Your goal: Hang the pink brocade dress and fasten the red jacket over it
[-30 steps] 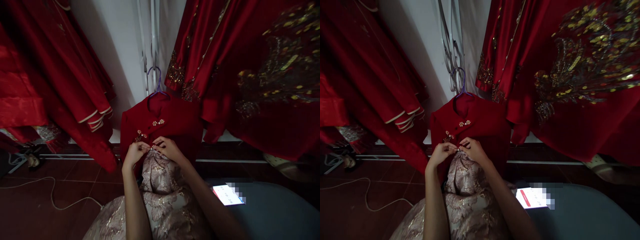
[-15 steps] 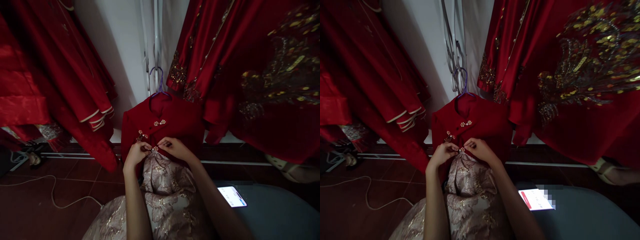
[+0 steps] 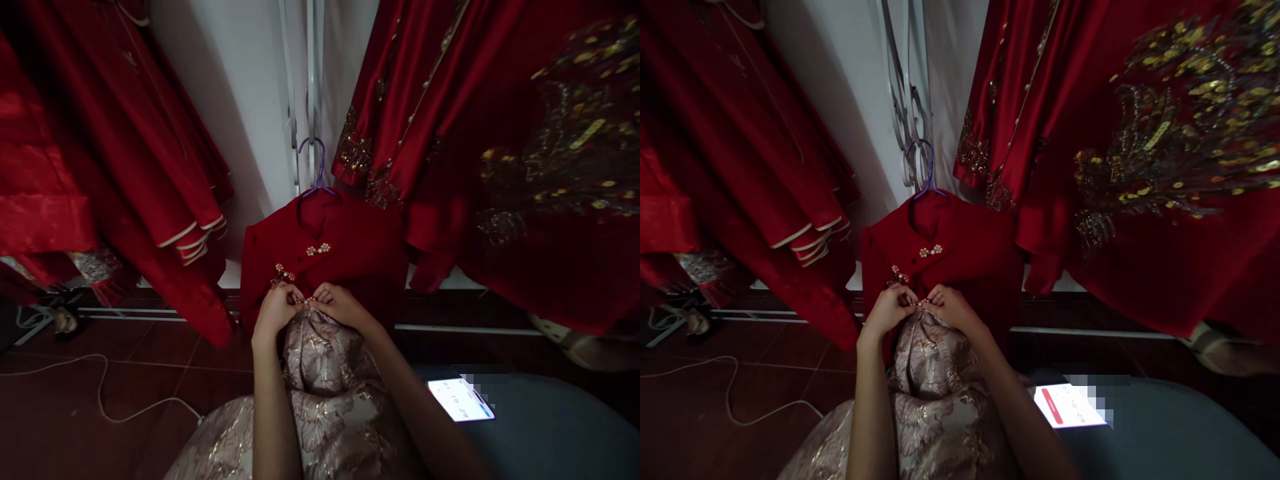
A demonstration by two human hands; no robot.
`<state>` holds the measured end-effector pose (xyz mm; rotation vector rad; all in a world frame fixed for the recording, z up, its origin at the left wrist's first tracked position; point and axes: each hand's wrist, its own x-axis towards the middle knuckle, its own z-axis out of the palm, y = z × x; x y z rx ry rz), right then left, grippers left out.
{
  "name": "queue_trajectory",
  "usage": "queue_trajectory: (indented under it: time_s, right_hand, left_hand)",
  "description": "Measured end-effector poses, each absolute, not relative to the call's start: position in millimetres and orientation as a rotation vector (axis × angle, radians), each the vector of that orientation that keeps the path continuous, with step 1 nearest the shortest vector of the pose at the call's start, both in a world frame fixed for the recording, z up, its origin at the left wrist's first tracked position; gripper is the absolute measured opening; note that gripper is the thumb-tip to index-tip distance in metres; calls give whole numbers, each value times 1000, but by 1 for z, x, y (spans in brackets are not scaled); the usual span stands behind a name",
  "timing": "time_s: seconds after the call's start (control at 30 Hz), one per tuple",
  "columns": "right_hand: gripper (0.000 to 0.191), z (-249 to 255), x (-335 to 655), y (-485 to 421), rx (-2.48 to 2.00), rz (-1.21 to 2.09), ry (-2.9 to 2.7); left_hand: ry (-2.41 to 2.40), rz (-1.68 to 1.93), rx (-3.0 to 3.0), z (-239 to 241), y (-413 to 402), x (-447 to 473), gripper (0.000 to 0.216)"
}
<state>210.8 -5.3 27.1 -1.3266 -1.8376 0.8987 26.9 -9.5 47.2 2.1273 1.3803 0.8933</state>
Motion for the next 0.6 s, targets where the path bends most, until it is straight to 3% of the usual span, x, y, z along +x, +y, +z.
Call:
queue_trajectory:
  time_s: [0.6]
  right_hand:
    - [26,33,211,-5,-1236,1025,-1787]
  left_hand:
    - [1178,968,1870,46,-9,26,10]
